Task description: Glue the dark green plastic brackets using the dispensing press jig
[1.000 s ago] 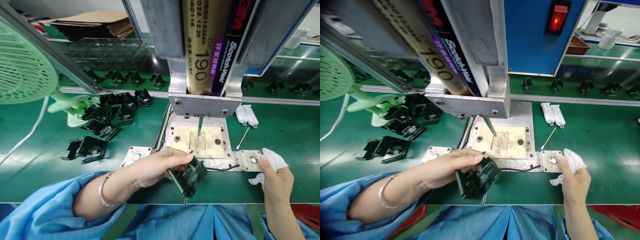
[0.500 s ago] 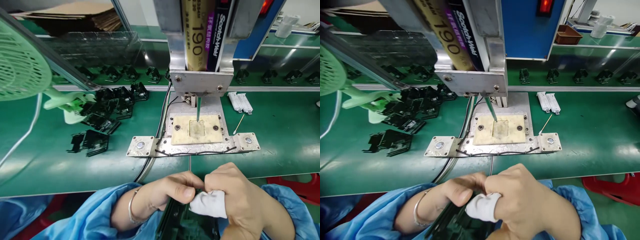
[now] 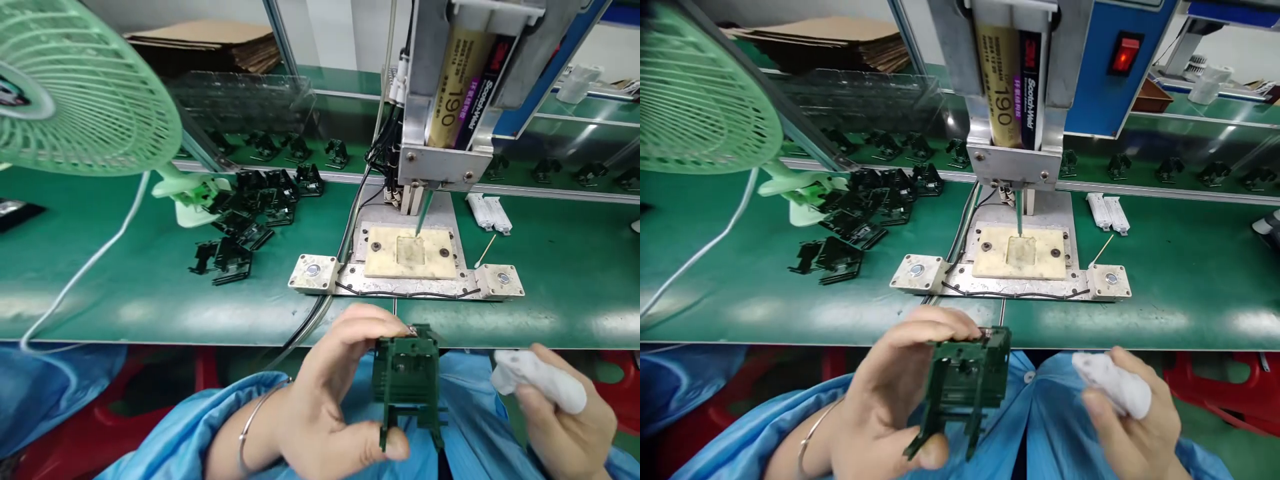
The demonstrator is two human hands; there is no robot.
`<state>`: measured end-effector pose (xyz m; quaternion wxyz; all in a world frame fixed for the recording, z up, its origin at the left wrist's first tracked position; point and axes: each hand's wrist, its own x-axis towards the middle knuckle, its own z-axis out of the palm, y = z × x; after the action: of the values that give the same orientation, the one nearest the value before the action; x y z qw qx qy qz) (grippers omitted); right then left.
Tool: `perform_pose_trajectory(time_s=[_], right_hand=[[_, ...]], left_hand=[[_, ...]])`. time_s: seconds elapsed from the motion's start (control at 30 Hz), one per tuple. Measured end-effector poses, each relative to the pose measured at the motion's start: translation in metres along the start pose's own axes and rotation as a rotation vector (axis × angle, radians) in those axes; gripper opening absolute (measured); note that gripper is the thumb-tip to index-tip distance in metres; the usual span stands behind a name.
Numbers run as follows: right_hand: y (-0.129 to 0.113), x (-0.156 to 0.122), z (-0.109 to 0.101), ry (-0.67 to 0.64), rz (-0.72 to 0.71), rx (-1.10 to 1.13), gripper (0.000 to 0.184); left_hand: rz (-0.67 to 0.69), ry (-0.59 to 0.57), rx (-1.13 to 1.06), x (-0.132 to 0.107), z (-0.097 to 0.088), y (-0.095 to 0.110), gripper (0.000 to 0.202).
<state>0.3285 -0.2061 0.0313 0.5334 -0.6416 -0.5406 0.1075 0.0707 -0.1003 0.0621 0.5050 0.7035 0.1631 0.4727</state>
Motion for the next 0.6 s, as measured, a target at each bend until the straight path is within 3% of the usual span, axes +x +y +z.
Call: perform_pose_trajectory(time_s=[0.1, 0.17, 0.23, 0.43, 0.6], right_hand=[[-0.03, 0.006, 0.006, -0.189, -0.446, -0.056, 0.003], [-0.051, 0.009, 0.01, -0.347, -0.555, -0.093, 0.017], [-0.061, 0.007, 0.015, -0.399, -0.606, -0.115, 0.031], [-0.055, -0.011, 0.034, -0.267, -0.738, -0.077, 0.034], [-0.064, -0.003, 0.048, -0.166, -0.762, -0.156, 0.037]], left_hand=[[0.113, 0.082, 0.092, -0.008, 0.009, 0.003, 0.062], [0.156, 0.082, 0.093, -0.01, 0.014, 0.005, 0.063], [0.183, 0.076, 0.097, -0.01, 0.018, 0.007, 0.064], [0.286, 0.122, 0.138, -0.006, 0.028, 0.016, 0.062], [0.304, 0.193, 0.131, 0.0, 0.034, 0.015, 0.058]])
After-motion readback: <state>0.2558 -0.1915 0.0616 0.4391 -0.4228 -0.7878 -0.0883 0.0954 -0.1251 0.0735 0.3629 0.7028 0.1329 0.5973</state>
